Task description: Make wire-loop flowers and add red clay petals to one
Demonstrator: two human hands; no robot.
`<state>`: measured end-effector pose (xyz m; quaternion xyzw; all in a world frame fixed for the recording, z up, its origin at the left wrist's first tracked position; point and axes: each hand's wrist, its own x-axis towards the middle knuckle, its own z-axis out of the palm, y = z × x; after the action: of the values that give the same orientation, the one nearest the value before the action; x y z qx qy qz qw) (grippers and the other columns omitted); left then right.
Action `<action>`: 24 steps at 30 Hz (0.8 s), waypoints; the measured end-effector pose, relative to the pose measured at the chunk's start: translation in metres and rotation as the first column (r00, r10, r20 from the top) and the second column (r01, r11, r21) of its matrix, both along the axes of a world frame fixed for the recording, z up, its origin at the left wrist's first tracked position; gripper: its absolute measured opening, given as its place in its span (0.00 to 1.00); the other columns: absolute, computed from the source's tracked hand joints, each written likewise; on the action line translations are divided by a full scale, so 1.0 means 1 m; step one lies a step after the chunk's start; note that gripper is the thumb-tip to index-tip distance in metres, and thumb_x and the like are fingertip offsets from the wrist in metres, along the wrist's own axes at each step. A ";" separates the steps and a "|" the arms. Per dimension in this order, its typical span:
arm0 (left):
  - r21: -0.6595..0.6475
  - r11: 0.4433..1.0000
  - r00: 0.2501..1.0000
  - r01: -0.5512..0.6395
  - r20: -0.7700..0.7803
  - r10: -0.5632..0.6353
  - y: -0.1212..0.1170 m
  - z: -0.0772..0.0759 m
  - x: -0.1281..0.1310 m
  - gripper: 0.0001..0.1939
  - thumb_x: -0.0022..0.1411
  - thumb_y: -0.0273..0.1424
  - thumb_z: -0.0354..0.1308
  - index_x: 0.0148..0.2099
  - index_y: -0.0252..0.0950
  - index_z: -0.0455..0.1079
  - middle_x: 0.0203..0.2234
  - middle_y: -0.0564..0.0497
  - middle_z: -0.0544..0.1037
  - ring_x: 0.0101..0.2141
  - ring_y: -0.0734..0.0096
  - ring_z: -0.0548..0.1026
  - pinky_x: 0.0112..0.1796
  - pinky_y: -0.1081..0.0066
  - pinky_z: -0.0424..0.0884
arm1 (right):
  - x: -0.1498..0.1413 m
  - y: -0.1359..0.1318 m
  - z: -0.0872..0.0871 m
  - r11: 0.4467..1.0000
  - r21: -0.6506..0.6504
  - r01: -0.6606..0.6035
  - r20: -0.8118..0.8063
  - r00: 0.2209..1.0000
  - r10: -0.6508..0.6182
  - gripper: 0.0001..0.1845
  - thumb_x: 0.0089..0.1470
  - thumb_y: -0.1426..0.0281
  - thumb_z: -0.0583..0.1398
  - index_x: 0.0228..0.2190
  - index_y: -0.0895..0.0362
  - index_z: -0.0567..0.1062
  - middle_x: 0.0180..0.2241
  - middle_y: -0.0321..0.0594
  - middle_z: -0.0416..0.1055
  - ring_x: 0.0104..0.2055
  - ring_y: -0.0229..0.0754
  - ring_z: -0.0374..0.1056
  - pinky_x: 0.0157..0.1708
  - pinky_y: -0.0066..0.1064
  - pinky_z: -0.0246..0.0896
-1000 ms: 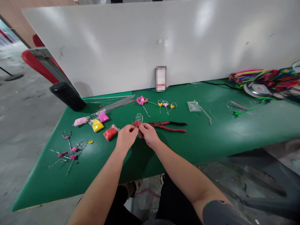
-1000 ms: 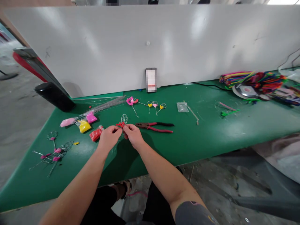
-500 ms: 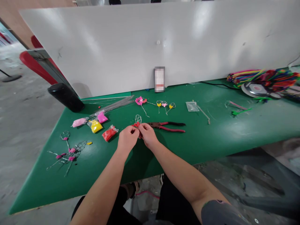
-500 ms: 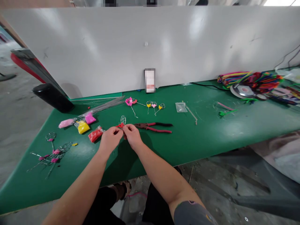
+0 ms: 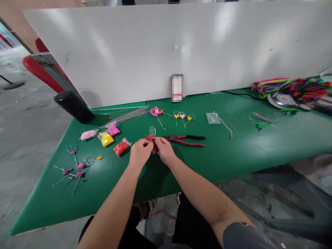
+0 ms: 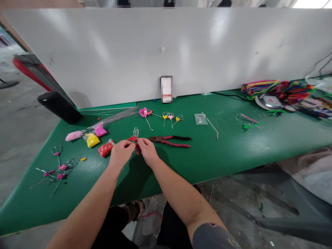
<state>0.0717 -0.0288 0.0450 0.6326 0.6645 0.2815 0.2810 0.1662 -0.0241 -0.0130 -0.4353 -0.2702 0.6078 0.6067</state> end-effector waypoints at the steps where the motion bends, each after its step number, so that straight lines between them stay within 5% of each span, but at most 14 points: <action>1: -0.002 1.000 1.000 0.001 -0.002 -0.001 0.000 0.000 0.000 0.08 0.47 0.33 0.50 0.21 0.36 0.66 0.16 0.55 0.70 0.21 0.75 0.66 0.25 0.74 0.60 | 0.000 0.000 0.001 1.000 -0.001 0.003 -0.009 1.000 -0.003 0.17 0.37 0.56 0.61 0.23 0.56 0.68 0.14 0.29 0.62 0.14 0.31 0.56 0.14 0.25 0.48; 18: 0.026 0.999 0.988 0.035 -0.153 -0.030 0.005 0.000 -0.004 0.08 0.48 0.33 0.49 0.21 0.38 0.65 0.20 0.52 0.72 0.25 0.71 0.69 0.29 0.72 0.61 | -0.001 -0.001 0.001 0.997 0.000 0.079 0.053 0.995 -0.079 0.11 0.38 0.63 0.61 0.20 0.56 0.64 0.12 0.26 0.59 0.12 0.29 0.55 0.13 0.23 0.48; 24: -0.011 0.999 0.998 -0.038 0.051 0.038 0.017 -0.006 -0.006 0.06 0.45 0.33 0.51 0.21 0.36 0.65 0.18 0.54 0.71 0.23 0.73 0.68 0.26 0.73 0.62 | -0.002 -0.014 0.012 0.978 -0.137 -0.160 0.327 0.924 0.197 0.07 0.40 0.67 0.59 0.18 0.56 0.66 0.12 0.28 0.60 0.12 0.30 0.56 0.11 0.23 0.48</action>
<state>0.0653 -0.0118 0.0394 0.6112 0.6703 0.2997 0.2955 0.1646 -0.0383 -0.0013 -0.5387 -0.3759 0.5903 0.4690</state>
